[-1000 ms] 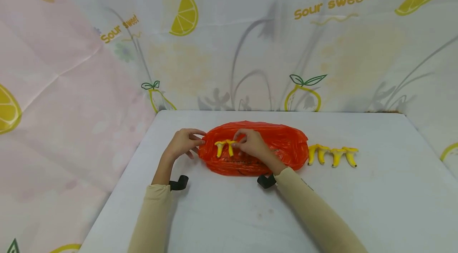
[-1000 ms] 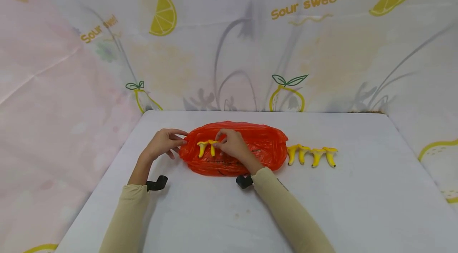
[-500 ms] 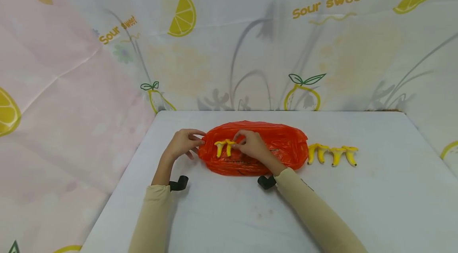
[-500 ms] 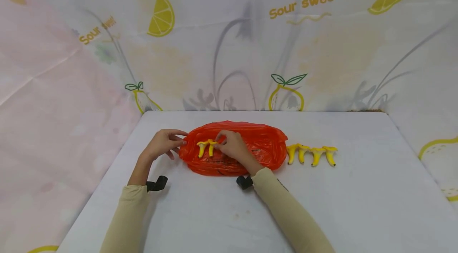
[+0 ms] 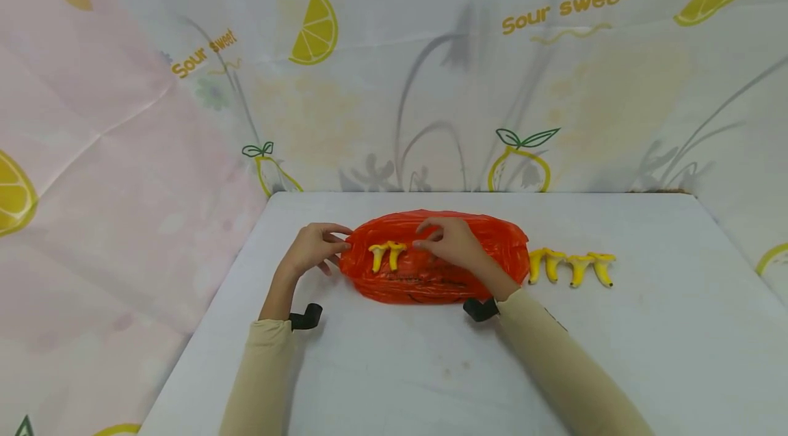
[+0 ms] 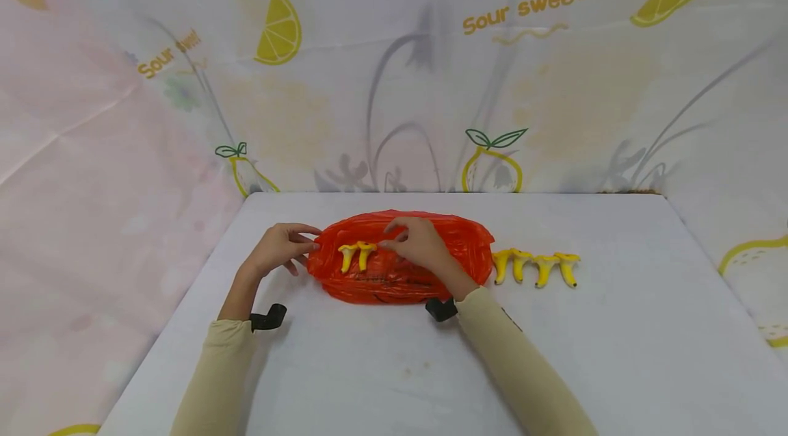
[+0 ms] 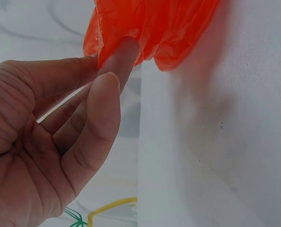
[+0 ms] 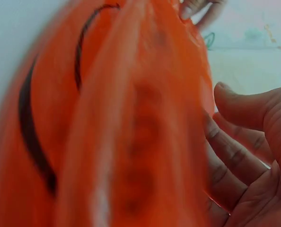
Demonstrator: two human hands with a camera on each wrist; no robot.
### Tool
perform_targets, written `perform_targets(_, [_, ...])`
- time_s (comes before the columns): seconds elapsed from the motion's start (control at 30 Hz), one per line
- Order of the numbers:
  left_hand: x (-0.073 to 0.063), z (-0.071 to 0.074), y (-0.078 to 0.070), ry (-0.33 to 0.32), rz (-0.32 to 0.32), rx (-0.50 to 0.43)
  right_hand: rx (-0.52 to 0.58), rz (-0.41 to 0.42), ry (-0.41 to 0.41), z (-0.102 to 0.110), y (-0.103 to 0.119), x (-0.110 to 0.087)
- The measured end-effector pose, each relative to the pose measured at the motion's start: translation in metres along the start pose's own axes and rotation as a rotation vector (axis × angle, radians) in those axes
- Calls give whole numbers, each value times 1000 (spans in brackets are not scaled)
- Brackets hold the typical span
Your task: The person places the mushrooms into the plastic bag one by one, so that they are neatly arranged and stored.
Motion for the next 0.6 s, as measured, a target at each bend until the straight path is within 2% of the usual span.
perform_targets(0.13, [-1,2,0,-5,4,-8,26,50,1,14,4,-7])
perform_targets(0.43, [-3,3,-1,-5,8,-5,16,20,-26,48,3,-27])
perform_targets(0.6, [-3,1,-1,-5,9,-6,-71,70,-65,73,6,-40])
Point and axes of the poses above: each hand's wrist, its own x-axis towards the middle knuckle, its own z-axis out of the back of the hand, y = z × x, the point moved 9 cm from there along x, towards the middle knuckle, and after that the axes turned 5 degrees about z, right-handed, at the moved point
